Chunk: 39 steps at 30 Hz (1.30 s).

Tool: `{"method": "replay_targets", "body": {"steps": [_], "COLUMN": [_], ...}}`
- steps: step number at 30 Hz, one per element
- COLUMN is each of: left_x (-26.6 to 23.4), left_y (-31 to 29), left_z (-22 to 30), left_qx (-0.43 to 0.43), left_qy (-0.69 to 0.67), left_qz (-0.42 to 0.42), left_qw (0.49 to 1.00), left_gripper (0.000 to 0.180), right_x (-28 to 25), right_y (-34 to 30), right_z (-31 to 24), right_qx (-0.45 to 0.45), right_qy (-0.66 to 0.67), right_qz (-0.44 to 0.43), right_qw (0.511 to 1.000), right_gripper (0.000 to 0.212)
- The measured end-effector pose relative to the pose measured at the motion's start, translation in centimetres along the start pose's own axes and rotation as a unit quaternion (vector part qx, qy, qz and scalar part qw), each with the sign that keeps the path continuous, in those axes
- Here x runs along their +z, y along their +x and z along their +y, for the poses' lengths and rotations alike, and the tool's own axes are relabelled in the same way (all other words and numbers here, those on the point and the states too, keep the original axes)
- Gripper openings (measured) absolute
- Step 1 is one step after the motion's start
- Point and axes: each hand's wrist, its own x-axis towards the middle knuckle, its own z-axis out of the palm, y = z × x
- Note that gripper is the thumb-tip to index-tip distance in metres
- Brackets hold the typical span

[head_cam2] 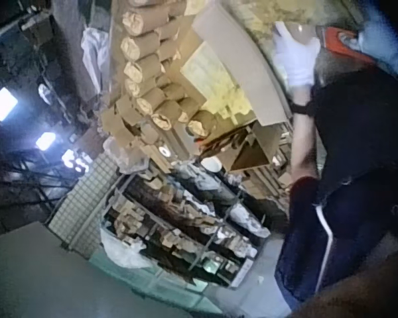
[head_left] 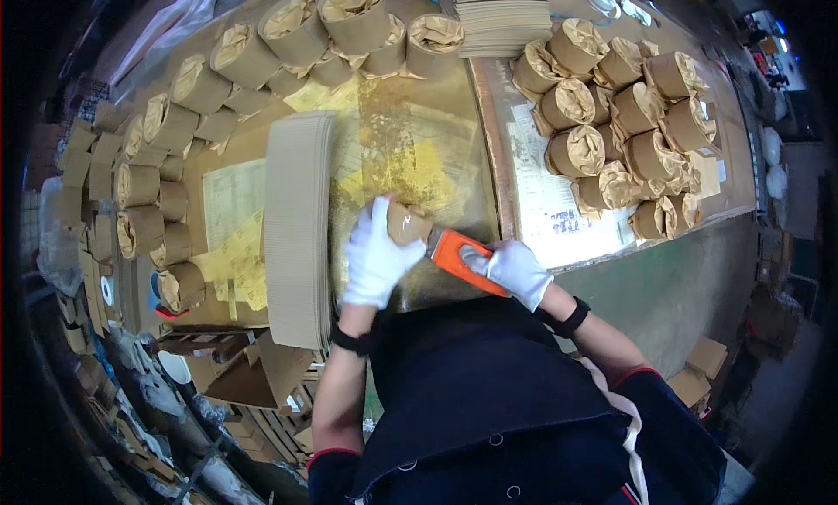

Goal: Wrapping and taping products with protective cardboard and adhesive tape.

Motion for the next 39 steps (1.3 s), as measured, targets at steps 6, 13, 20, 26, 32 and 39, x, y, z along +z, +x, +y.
{"method": "replay_targets", "body": {"steps": [6,13,20,26,32,39], "left_x": [1.7,-1.4,-18.4,-31.3,-33.6,-17.2], "left_y": [-10.9,-7.2,-12.0,-8.5,-9.4,-10.9], "left_z": [-2.6,1.3,-2.7,-15.6,-29.8,-10.7], "left_qx": [0.07,0.021,-0.175,-0.349,-0.324,-0.029], "left_qy": [-0.023,0.186,-0.11,0.177,0.4,0.311], "left_qz": [0.188,0.071,0.116,0.258,0.324,0.183], "left_qw": [0.979,0.98,0.971,0.883,0.794,0.932], "left_gripper": [0.068,0.075,0.086,0.098,0.071,0.075], "right_x": [0.3,-3.3,-9.5,-12.6,-13.7,-13.7], "right_y": [1.5,10.1,11.8,11.4,9.8,9.6], "right_z": [1.1,-1.6,5.4,12.8,8.8,11.3], "right_qx": [-0.047,-0.13,-0.265,-0.048,0.007,0.015], "right_qy": [-0.067,-0.186,-0.191,-0.296,-0.325,-0.33], "right_qz": [0.142,0.29,0.427,0.49,0.303,0.303], "right_qw": [0.987,0.93,0.843,0.819,0.896,0.894], "right_gripper": [0.064,0.049,0.033,0.064,0.093,0.103]}}
